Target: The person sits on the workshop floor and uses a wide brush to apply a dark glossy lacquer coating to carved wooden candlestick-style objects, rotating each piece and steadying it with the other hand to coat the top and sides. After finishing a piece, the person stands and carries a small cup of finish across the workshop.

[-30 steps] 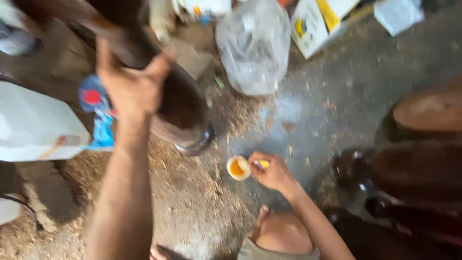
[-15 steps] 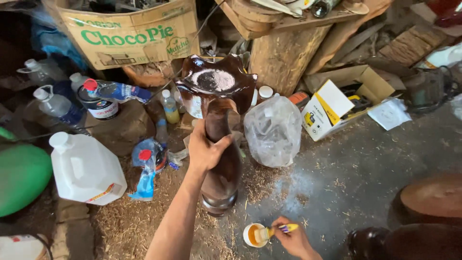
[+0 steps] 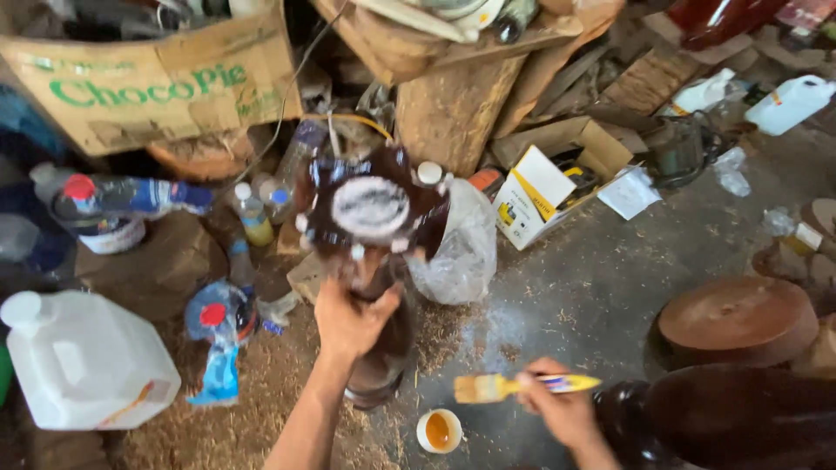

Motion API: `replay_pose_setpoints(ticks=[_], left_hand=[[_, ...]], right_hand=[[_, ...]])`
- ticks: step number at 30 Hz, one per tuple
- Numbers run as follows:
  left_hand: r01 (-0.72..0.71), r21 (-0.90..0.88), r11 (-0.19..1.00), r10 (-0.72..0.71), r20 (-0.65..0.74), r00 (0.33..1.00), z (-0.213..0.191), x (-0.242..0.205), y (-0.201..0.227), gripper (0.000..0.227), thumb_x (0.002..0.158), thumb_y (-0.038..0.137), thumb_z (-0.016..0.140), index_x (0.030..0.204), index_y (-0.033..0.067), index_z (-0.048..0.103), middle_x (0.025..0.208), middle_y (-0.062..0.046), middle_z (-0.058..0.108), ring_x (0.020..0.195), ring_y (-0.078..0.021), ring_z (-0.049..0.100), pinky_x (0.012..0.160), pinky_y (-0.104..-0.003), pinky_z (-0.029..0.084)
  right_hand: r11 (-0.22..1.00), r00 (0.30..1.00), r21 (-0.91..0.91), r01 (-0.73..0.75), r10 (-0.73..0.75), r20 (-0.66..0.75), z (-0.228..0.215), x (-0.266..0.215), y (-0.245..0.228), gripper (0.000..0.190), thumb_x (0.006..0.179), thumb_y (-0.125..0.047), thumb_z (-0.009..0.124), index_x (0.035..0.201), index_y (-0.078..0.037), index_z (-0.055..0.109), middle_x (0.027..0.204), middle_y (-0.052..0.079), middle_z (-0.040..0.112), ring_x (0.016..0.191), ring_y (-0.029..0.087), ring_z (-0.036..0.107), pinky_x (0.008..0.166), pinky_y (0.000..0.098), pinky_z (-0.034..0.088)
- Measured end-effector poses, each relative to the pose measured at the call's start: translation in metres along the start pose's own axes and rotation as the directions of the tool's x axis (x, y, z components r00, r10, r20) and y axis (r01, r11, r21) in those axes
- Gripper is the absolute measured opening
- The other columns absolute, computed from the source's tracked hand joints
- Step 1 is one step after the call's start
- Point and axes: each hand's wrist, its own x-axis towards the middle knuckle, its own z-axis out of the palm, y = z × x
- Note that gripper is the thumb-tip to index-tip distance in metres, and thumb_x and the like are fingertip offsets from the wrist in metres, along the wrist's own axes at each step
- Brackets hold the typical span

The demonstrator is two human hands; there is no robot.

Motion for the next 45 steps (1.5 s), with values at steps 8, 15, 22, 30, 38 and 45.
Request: replay_pose_setpoints(ticks=[8,15,22,30,38,45], left_hand=[[-0.265,-0.285,0.921,0.249,-0.090,0.964,-0.012,-0.053,0.004,0.053,0.075,0.011,0.079,0.125,-0.0016,0.065,0.107,-0.014,0.079,0.095,-0.0261,0.080,0.089,-0.037,0.062],[-0.062,-0.143,0.988,0.056,-0.044,0.997,-0.012,-0.056,0.000,0.083,0.051,0.023,0.099,0.120,-0.0002,0.058,0.107,-0.016,0.074,0.098,-0.0276,0.074,0.089,-0.038,0.058],[0.164,-0.227,0.960,-0.163,0.022,0.986,-0.007,-0.059,-0.005,0.085,0.049,0.020,0.095,0.121,0.0010,0.056,0.097,-0.012,0.075,0.084,-0.0253,0.075,0.080,-0.037,0.061],[-0.194,-0.017,0.981,0.193,-0.072,0.979,-0.011,-0.056,-0.002,0.060,0.055,0.019,0.092,0.108,0.0067,0.068,0.099,-0.012,0.075,0.089,-0.0305,0.074,0.081,-0.039,0.058],[-0.177,-0.002,0.984,0.177,-0.061,0.982,-0.017,-0.048,0.014,0.052,0.060,0.029,0.091,0.106,0.0126,0.070,0.091,-0.008,0.073,0.089,-0.0337,0.069,0.088,-0.045,0.052],[-0.165,-0.029,0.986,0.162,-0.084,0.983,-0.035,-0.036,0.043,0.067,0.061,0.042,0.093,0.108,0.0050,0.063,0.092,-0.015,0.067,0.086,-0.0408,0.063,0.077,-0.048,0.048]], right_hand=[[0.627,0.789,0.546,0.556,-0.604,-0.111,-0.037,-0.035,-0.248,0.010,0.097,-0.002,0.059,0.104,0.002,0.065,0.077,0.013,0.061,0.064,0.019,0.059,0.055,0.0340,0.048],[0.814,0.844,0.371,0.446,-0.521,0.128,0.051,-0.017,-0.348,0.003,0.085,-0.001,0.068,0.084,-0.001,0.065,0.068,0.010,0.062,0.046,0.015,0.056,0.036,0.0289,0.040],[0.951,0.927,0.080,0.300,-0.310,0.209,0.033,0.015,-0.371,0.017,0.087,-0.011,0.074,0.078,-0.004,0.062,0.057,0.004,0.060,0.044,0.010,0.052,0.036,0.0250,0.036],[0.945,0.858,-0.037,0.326,-0.279,0.432,0.097,0.004,-0.427,0.016,0.088,-0.016,0.075,0.080,-0.005,0.066,0.056,0.003,0.064,0.045,0.010,0.058,0.038,0.0240,0.042],[0.810,0.757,-0.134,0.570,-0.455,0.468,0.068,-0.005,-0.443,0.010,0.084,-0.010,0.078,0.082,-0.005,0.070,0.068,0.002,0.067,0.055,0.007,0.061,0.045,0.0247,0.048],[0.298,0.285,-0.140,0.944,-0.528,0.800,0.117,-0.065,-0.448,0.013,0.086,-0.008,0.081,0.093,-0.003,0.071,0.088,0.007,0.073,0.080,0.015,0.074,0.063,0.0301,0.060]])
